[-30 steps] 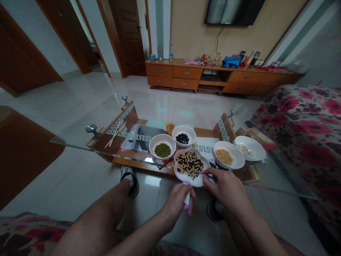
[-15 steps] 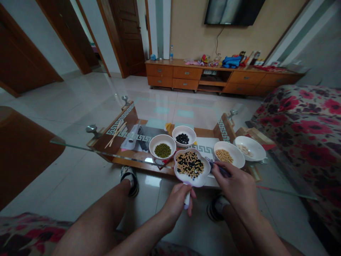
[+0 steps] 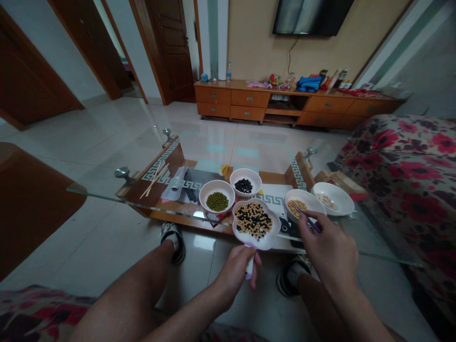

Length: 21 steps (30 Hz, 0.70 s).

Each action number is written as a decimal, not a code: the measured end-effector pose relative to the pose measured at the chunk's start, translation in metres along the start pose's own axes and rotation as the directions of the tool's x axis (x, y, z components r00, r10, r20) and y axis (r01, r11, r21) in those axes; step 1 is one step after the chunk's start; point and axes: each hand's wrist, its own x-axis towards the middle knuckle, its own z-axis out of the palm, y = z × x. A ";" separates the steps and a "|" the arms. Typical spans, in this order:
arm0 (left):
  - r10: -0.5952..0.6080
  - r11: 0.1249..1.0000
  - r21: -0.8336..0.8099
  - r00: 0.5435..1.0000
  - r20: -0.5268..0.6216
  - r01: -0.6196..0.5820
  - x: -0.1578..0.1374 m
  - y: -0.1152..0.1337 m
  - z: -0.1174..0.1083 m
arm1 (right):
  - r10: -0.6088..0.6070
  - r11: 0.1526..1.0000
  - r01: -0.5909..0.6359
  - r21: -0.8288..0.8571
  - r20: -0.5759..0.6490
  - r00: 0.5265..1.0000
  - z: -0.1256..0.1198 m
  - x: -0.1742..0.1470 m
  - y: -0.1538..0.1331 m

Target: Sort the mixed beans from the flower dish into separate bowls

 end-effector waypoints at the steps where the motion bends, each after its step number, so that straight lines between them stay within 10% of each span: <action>1: 0.003 1.000 -0.003 1.000 0.001 -0.003 0.000 0.000 0.000 | -0.021 0.998 0.020 0.051 0.028 0.999 0.003 -0.001 0.000; 10: -0.012 1.000 -0.028 1.000 -0.016 0.012 0.000 0.000 0.001 | -0.307 0.920 0.211 0.331 0.270 0.913 0.017 -0.011 -0.007; 21: 0.000 0.999 -0.041 1.000 0.001 0.000 0.002 -0.002 0.000 | -0.328 0.929 0.212 0.302 0.413 0.849 0.018 -0.014 -0.011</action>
